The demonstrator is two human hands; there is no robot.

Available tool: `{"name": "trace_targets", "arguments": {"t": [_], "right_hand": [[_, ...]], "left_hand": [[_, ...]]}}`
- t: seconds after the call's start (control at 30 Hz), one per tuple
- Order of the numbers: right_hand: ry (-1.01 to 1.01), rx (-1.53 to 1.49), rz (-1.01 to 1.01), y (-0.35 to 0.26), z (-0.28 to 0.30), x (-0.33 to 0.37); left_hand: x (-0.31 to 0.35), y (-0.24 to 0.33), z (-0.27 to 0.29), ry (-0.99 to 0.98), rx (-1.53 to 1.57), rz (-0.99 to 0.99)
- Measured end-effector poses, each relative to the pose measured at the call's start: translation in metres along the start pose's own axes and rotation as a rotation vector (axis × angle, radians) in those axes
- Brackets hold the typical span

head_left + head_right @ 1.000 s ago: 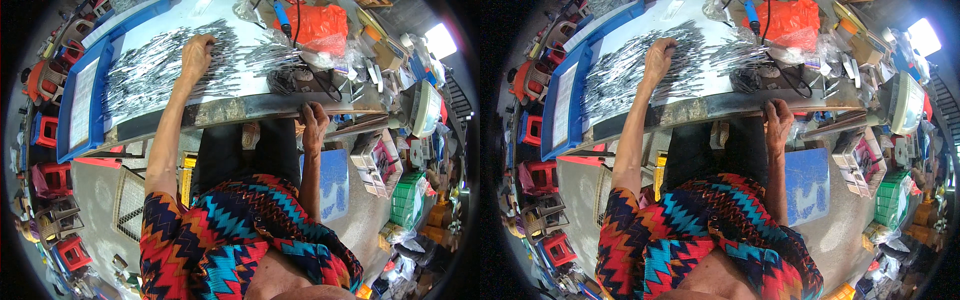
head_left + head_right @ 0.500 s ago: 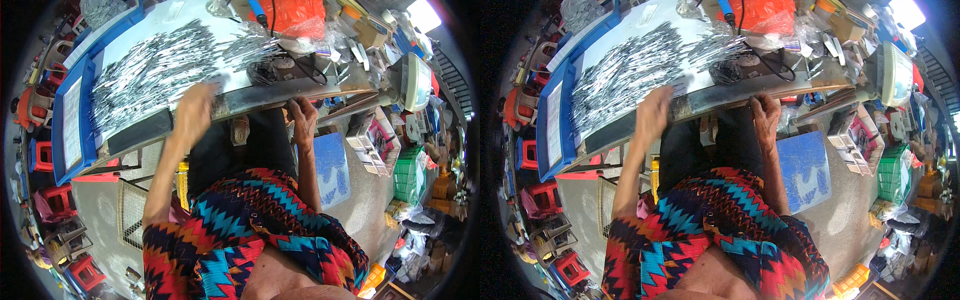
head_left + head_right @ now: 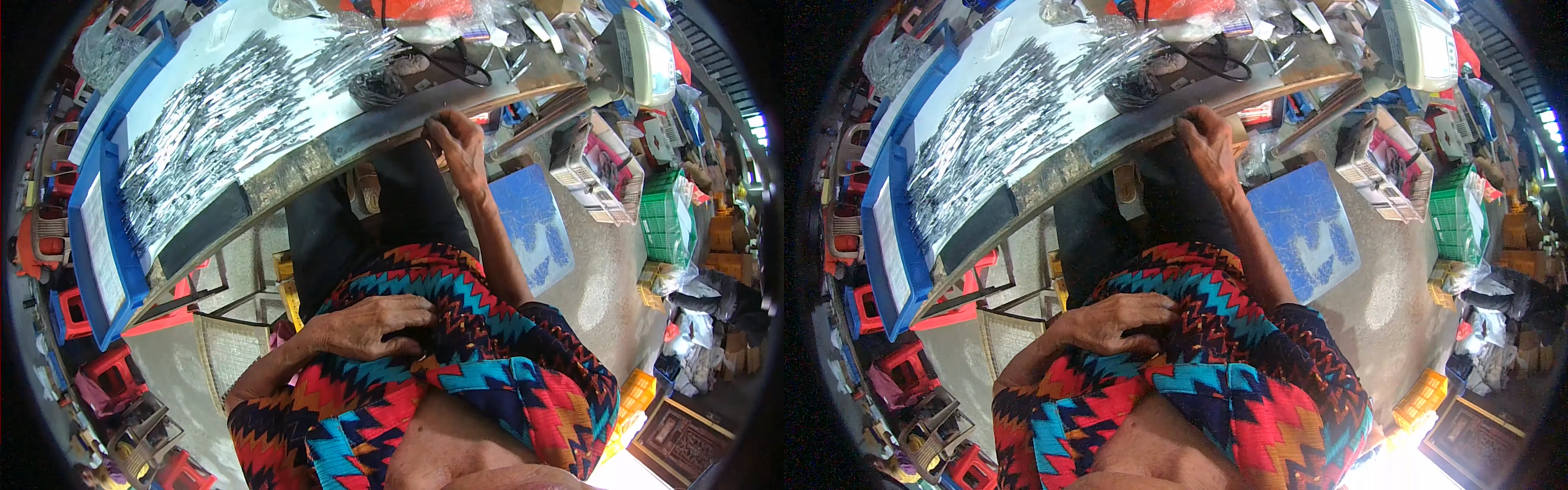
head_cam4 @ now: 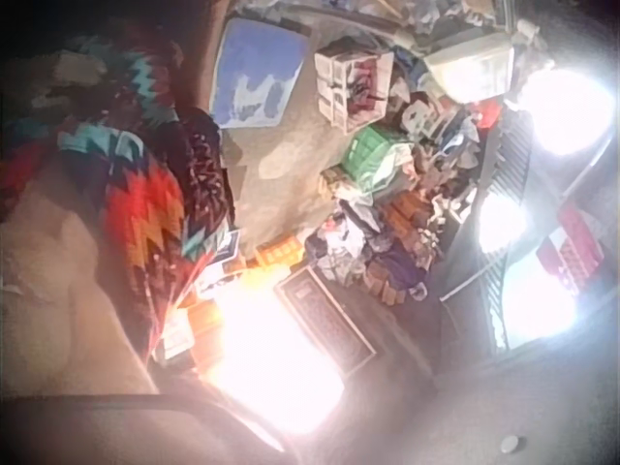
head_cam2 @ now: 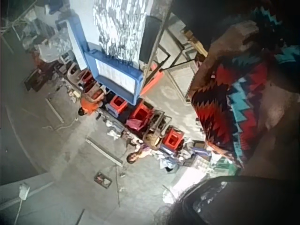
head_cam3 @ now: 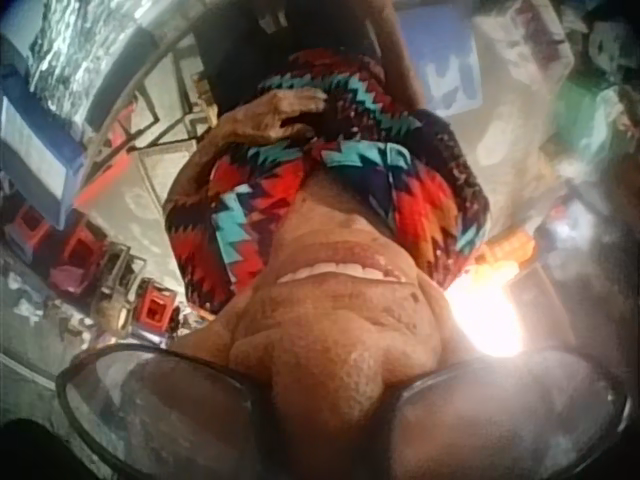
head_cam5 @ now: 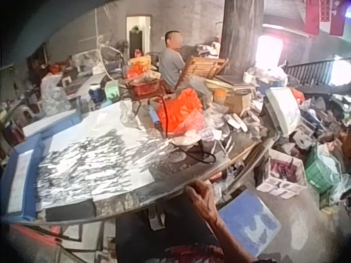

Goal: Sorting and inspecting small metal components at a workbench.

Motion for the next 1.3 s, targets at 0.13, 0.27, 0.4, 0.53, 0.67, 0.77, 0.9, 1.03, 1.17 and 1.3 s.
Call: {"name": "trace_targets", "arguments": {"t": [0.13,0.27,0.4,0.53,0.67,0.77,0.9,1.03,1.17,1.3], "right_hand": [[0.015,0.032,0.151,-0.016,-0.003,-0.018],[0.015,0.257,0.351,-0.037,-0.014,-0.031],[-0.051,0.298,0.483,-0.031,-0.026,-0.052],[0.023,0.604,0.651,-0.034,-0.037,-0.062],[-0.018,0.794,0.632,-0.035,-0.047,-0.067],[-0.059,0.866,0.577,-0.035,-0.049,-0.070],[-0.066,0.903,0.594,-0.033,-0.050,-0.076],[-0.119,0.908,0.598,-0.034,-0.051,-0.078],[-0.122,0.901,0.597,-0.033,-0.050,-0.079],[-0.104,0.910,0.608,-0.033,-0.057,-0.077]], "left_hand": [[0.005,0.002,0.006,-0.022,0.106,0.111],[0.021,0.005,0.011,-0.067,0.239,0.320],[0.036,0.001,0.014,-0.110,0.385,0.476],[0.020,0.000,0.012,0.087,0.058,0.363],[0.010,-0.010,0.004,0.109,-0.008,0.167],[0.011,-0.008,0.008,0.038,0.146,0.230],[0.020,-0.001,0.013,0.021,0.208,0.244],[0.031,-0.001,0.016,0.053,0.239,0.216],[0.038,0.006,0.025,0.018,0.247,0.268],[0.025,-0.003,0.019,0.174,0.297,0.376]]}}
Point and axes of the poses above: each hand's wrist, its own x-axis away from the middle knuckle, its own z-axis out of the back of the hand, y = z × x, the point moved 3 cm from there along -x, towards the middle knuckle, and after that the axes turned 9 degrees about -z, right-handed, at the moved point
